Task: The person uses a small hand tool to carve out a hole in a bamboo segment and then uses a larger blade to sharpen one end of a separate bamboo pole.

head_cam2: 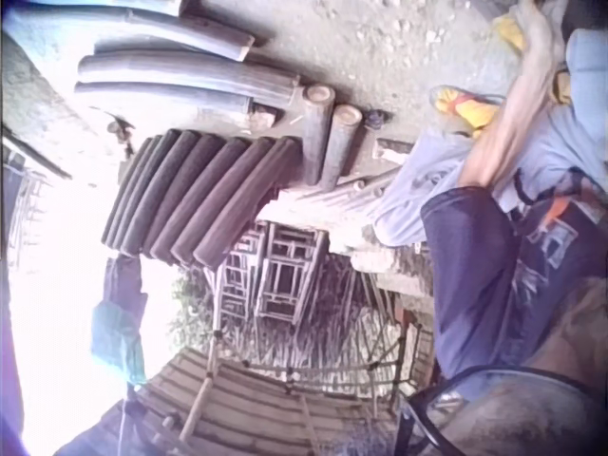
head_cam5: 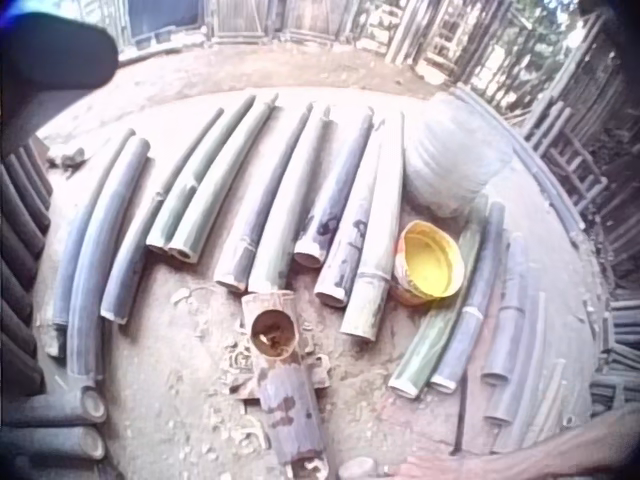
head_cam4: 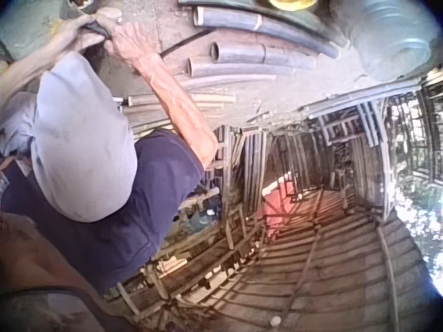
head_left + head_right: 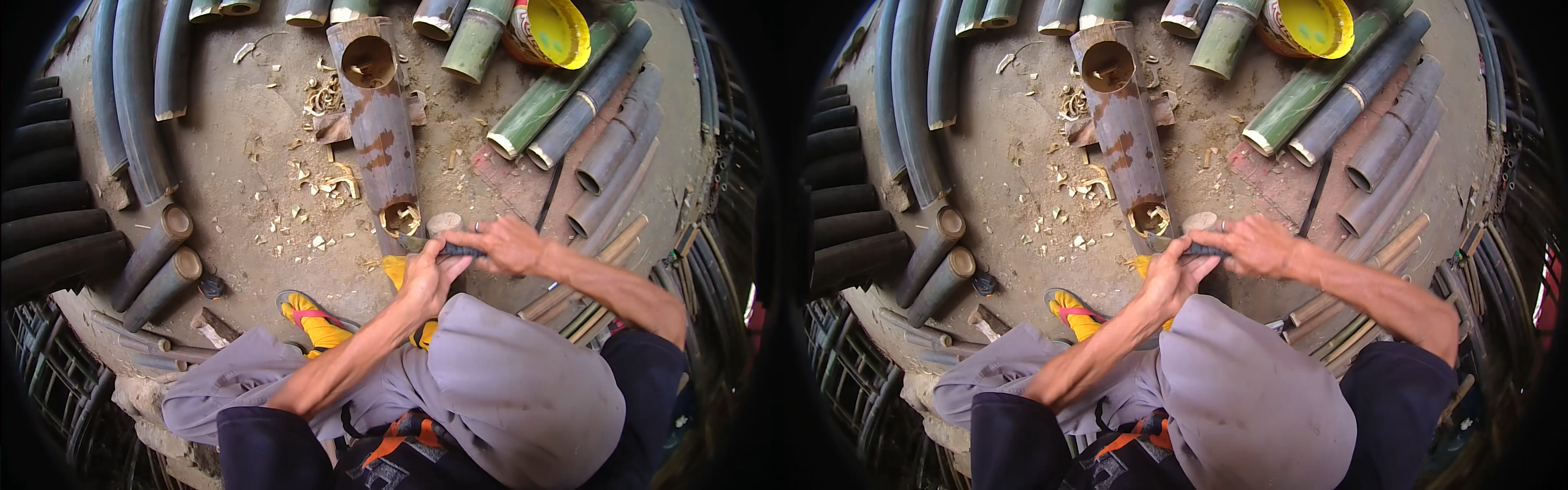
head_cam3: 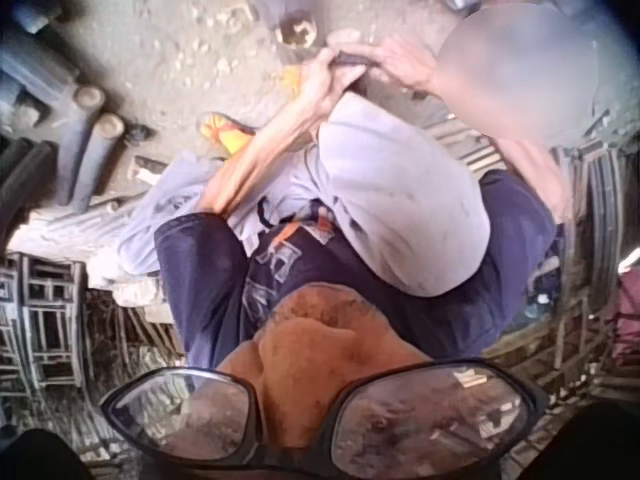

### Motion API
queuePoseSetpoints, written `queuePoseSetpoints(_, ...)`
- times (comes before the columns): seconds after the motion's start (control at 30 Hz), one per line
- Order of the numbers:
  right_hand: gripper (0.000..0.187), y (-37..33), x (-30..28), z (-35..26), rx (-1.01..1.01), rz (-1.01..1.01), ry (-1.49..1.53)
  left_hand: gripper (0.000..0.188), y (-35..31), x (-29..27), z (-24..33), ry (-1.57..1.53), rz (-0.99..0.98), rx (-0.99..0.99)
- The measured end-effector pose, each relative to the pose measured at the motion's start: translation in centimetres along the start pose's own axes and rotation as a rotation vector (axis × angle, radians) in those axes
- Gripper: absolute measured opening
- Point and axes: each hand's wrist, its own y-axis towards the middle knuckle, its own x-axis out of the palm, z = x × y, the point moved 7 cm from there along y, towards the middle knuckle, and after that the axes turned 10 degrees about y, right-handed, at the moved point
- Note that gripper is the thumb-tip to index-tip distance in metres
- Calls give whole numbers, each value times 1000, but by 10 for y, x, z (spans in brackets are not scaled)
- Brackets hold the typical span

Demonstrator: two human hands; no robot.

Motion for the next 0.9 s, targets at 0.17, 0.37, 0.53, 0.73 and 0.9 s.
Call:
queuePoseSetpoints(0.17, 64, 11, 66, -20, 0, 244, 667, 25, -9, -31, 27, 637, 91, -101)
queuePoseSetpoints(0.37, 49, 25, 61, -50, 239, 333, 835, 25, -1, -37, 60, 975, 158, -366)
queuePoseSetpoints(0.53, 49, 4, 61, -45, 43, 446, 835, 34, -15, -31, 44, 1026, 128, -346)
queuePoseSetpoints(0.73, 51, -16, -11, -30, 113, 716, -154, 27, 10, 13, 46, 467, -120, 123)
queuePoseSetpoints(0.9, 32, 15, -53, -58, -155, 565, -764, 35, 3, 24, 44, -217, -450, 282)
